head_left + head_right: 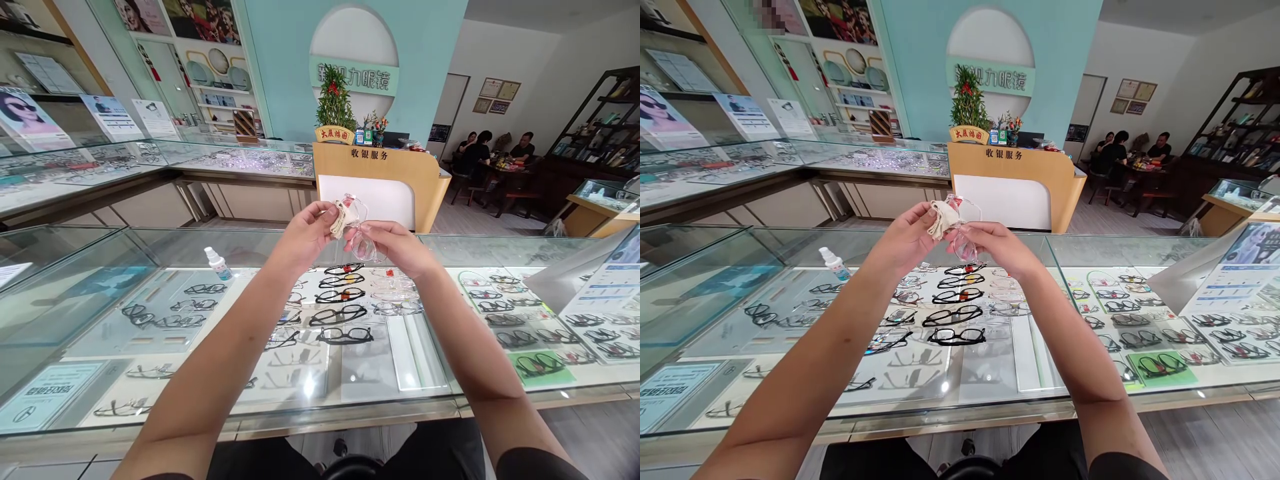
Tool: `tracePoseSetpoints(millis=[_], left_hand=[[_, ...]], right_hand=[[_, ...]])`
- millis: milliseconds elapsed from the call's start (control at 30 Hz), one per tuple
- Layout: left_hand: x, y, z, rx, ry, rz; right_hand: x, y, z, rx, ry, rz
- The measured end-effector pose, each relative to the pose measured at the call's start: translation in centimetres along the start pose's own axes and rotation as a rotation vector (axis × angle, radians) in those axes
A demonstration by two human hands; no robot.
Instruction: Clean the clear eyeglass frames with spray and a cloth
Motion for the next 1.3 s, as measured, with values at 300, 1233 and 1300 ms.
tracePoseSetpoints(millis=[300, 1233, 1300], left_hand=[[0.6, 0.2, -1.0, 0.069, -0.021, 0.029], [0.3, 1.2, -2.9, 0.153, -0.089, -0.017], [0.3, 1.2, -3.1, 0.185, -0.108, -0.004]], right_hand=[[0.3, 0.1, -0.7, 0.025, 0.029, 0.006], [0.0, -0.3, -1.0, -0.005, -0.008, 0.021], [0.1, -0.3, -0.9, -0.003, -0.048, 0.022]])
Point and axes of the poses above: each hand's wrist, its own y-axis away from the middle knuckle, its own z-axis out of the back of the hand, x = y × z, the point moved 9 cm from there along -y, towards the middle knuckle, and after that the axes turned 8 degrees about y, right-handed, at the moved point
